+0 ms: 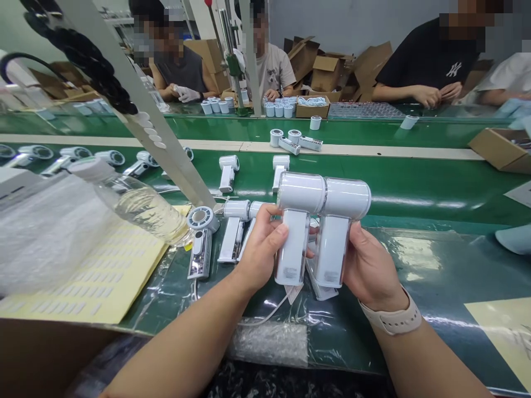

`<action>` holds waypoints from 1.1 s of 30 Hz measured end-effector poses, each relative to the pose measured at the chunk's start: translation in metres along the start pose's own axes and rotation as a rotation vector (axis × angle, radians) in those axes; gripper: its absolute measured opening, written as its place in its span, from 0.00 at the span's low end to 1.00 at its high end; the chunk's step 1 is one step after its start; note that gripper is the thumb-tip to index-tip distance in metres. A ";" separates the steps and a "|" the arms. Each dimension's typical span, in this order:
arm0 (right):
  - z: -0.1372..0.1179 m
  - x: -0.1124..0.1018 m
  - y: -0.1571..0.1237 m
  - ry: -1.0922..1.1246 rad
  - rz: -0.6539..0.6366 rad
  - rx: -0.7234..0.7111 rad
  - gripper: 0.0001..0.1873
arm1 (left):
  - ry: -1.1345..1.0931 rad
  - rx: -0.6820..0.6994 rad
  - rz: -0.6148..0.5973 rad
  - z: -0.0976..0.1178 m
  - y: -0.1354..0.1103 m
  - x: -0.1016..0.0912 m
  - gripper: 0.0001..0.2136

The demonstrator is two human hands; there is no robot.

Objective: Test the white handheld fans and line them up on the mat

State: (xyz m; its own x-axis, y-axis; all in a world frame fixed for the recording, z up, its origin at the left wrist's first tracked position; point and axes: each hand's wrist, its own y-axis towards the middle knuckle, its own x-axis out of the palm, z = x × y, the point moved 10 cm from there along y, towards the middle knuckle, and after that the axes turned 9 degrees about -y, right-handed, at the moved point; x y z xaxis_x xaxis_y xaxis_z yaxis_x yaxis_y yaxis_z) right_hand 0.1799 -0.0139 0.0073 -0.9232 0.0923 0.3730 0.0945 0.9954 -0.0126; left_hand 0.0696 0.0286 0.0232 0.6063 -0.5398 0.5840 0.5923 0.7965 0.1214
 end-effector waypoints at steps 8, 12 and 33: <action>0.002 -0.010 0.005 0.040 0.042 0.042 0.15 | -0.092 -0.193 -0.009 -0.018 0.002 0.001 0.26; 0.008 -0.006 0.003 0.115 0.058 0.107 0.16 | -0.047 -0.218 0.006 -0.024 0.002 -0.004 0.28; -0.013 -0.026 0.005 0.128 0.200 -0.020 0.12 | -0.062 -0.171 -0.071 -0.010 0.003 0.006 0.26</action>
State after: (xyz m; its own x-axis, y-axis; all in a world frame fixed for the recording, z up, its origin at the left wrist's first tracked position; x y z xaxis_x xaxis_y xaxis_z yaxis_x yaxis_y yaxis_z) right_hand 0.2092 -0.0117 0.0099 -0.8308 0.2827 0.4795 0.2792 0.9569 -0.0804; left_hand 0.0807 0.0252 0.0191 0.5289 -0.5714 0.6275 0.7174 0.6960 0.0291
